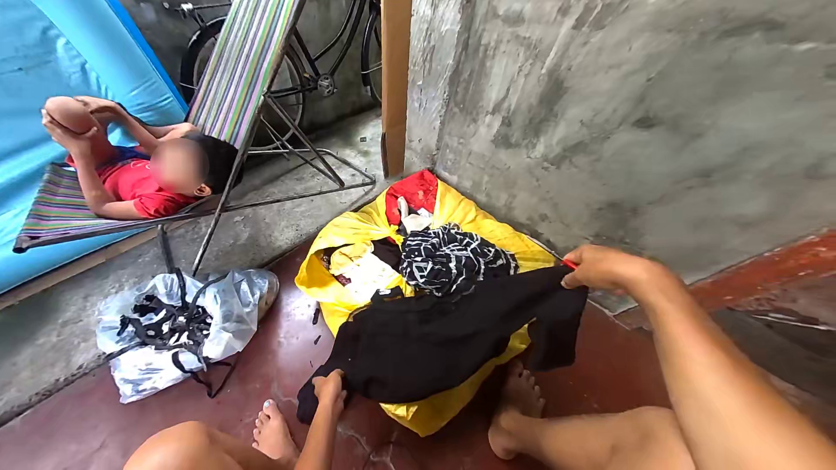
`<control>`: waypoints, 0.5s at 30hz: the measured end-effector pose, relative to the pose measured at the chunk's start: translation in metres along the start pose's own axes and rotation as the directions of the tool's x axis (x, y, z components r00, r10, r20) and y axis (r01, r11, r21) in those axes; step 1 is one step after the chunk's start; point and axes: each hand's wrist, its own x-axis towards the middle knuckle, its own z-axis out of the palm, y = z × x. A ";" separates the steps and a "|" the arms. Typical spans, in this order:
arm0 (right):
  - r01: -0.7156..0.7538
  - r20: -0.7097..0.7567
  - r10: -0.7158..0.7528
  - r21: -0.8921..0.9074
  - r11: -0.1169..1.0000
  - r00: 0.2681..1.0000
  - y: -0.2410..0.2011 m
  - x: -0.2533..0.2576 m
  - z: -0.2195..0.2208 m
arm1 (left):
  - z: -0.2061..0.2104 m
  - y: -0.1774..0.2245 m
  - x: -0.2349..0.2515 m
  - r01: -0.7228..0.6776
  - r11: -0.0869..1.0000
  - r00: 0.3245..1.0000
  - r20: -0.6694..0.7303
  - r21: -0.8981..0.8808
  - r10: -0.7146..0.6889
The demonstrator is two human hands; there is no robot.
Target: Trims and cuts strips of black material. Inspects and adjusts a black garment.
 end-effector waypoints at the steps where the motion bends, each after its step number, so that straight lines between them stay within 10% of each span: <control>1: -0.002 -0.002 0.002 -0.026 1.000 1.000 0.000 0.000 -0.002 | 0.003 0.001 0.002 -0.101 0.988 0.994 -0.033 0.115 0.106; 7: 0.043 -0.124 -0.049 -0.055 0.998 0.991 -0.013 -0.011 -0.012 | 0.031 0.024 -0.002 -0.568 0.755 0.820 0.155 0.328 0.551; 15: 0.107 -0.316 -0.109 -0.022 0.994 0.942 -0.043 -0.032 -0.018 | 0.093 0.072 -0.026 -0.859 0.312 0.496 0.508 0.406 0.704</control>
